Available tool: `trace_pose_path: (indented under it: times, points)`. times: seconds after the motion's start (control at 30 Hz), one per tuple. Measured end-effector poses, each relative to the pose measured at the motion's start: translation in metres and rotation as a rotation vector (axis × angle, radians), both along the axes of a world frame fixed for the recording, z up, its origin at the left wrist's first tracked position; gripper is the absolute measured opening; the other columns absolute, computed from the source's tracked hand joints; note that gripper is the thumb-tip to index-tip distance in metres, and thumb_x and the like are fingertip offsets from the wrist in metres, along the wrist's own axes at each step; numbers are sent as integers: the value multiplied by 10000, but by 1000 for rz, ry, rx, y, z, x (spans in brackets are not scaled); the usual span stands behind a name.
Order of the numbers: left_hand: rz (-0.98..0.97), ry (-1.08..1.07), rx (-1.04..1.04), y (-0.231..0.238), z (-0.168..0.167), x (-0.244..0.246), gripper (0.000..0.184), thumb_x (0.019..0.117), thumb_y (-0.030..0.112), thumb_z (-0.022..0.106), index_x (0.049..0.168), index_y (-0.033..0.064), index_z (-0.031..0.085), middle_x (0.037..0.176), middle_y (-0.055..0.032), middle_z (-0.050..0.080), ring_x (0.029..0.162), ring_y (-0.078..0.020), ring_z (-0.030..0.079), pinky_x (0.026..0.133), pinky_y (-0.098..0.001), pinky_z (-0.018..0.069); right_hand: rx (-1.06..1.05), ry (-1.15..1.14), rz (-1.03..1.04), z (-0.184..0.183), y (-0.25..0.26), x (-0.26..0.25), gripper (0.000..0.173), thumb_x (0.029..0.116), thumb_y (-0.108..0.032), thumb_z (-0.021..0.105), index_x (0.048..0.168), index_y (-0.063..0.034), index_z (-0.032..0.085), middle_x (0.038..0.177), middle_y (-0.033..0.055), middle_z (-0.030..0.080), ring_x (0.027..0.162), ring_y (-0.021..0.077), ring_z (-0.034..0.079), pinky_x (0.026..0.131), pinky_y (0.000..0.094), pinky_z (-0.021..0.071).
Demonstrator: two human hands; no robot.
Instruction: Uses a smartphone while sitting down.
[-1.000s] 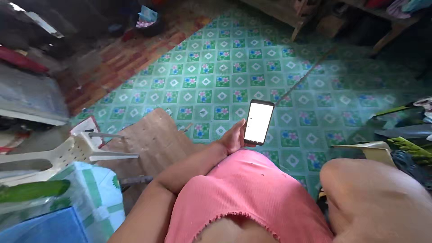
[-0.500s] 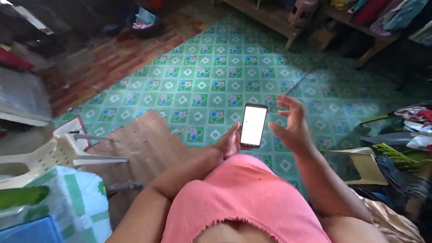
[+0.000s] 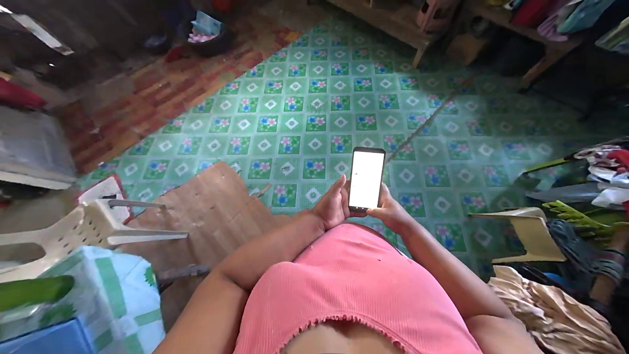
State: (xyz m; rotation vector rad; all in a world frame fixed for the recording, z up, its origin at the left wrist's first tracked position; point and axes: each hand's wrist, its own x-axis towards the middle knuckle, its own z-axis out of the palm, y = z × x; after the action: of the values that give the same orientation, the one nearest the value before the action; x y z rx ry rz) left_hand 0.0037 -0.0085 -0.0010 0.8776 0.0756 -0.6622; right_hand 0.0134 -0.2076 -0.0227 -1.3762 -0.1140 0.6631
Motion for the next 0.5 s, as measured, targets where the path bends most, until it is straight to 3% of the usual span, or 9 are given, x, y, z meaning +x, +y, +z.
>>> trace_pose_path:
  times: [0.27,0.43,0.5]
  points:
    - [-20,-53,15,3,0,-5,711,1053,598,91,1533,132,331,1378,-197,584,1168,-341,649,939,-504,571,146,22,38,-4,-1,-5,991,722,94,605,1553,-112,106,1353,125,604,1182,201,656,1003,395,564]
    - [-40,-90,0,7,-2,-8,746,1002,695,246,1502,154,367,1356,-173,604,1166,-335,648,918,-509,575,146,31,49,-8,0,-6,1042,676,99,615,1558,-123,106,1322,118,622,1156,197,667,976,393,576]
    - [-39,-82,-3,9,-1,-9,745,1014,683,207,1522,157,347,1370,-184,596,1174,-346,646,923,-515,575,177,27,63,-12,-1,-5,1038,672,97,604,1556,-126,107,1319,125,626,1155,213,669,976,407,575]
